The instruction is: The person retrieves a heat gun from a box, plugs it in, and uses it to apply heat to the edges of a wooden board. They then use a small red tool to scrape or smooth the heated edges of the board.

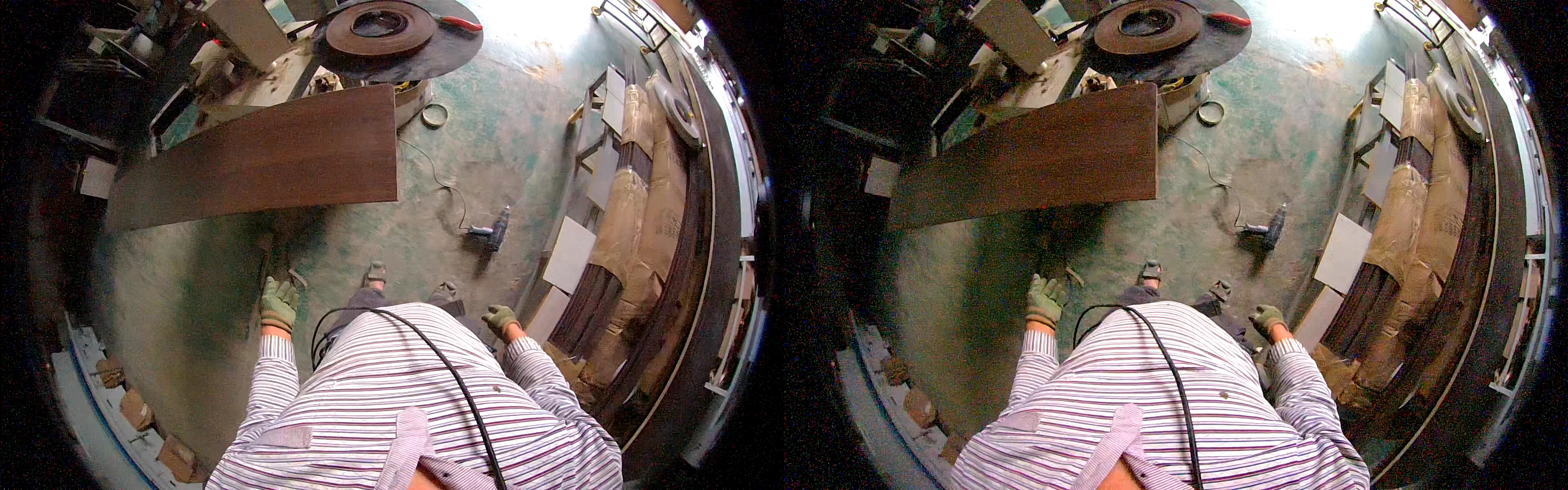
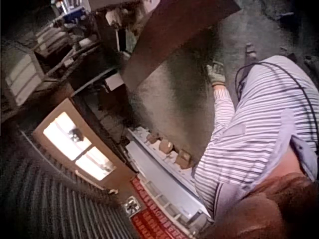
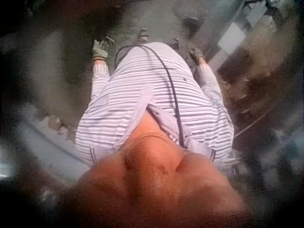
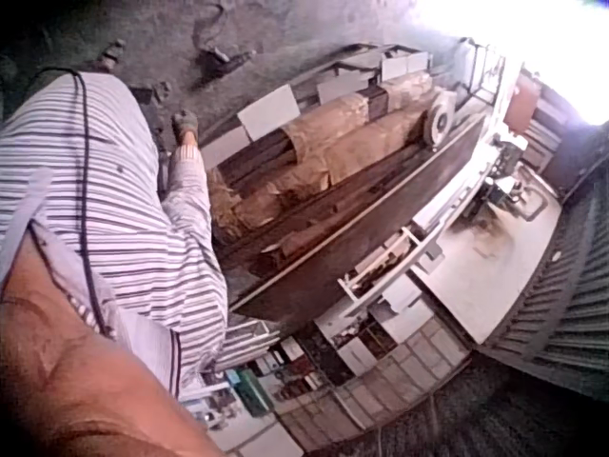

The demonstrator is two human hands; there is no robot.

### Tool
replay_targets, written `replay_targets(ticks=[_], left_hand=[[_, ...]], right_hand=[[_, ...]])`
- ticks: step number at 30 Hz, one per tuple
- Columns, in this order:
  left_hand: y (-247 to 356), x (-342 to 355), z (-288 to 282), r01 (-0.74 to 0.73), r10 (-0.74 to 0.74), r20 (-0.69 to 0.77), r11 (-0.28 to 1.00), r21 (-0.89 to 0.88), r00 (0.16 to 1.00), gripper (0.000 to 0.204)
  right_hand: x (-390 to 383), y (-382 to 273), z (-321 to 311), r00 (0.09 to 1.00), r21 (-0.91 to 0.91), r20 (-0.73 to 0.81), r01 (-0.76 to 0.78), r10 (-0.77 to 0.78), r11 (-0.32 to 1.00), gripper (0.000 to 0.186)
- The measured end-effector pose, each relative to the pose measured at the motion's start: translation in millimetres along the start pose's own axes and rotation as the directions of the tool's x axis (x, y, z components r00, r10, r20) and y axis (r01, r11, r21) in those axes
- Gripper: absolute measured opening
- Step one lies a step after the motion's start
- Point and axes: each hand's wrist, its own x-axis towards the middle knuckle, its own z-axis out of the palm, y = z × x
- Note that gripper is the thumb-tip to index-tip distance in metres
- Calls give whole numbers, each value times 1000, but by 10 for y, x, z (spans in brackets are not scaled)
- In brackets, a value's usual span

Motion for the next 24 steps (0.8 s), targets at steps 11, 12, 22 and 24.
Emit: replay_targets(ticks=[11, 12, 22, 24], left_hand=[[41, -492, 580, -126, 121, 42, 978, 165, 992, 71], [30, -494, 598, -115, 108, 48, 981, 157, 993, 70], [-221, -449, 783, -55, 46, 79, 991, 118, 996, 52], [-231, -495, 907, -50, 45, 51, 992, 116, 998, 51]], right_hand=[[245, -495, -313, 981, 123, -110, 175, -161, 977, 59], [252, -419, -293, 988, 158, -89, 137, -124, 978, 60], [124, 682, -94, 1000, 179, -6, 0, 1, 984, 58], [165, 875, -53, 999, 216, -32, -9, 16, 976, 57]])
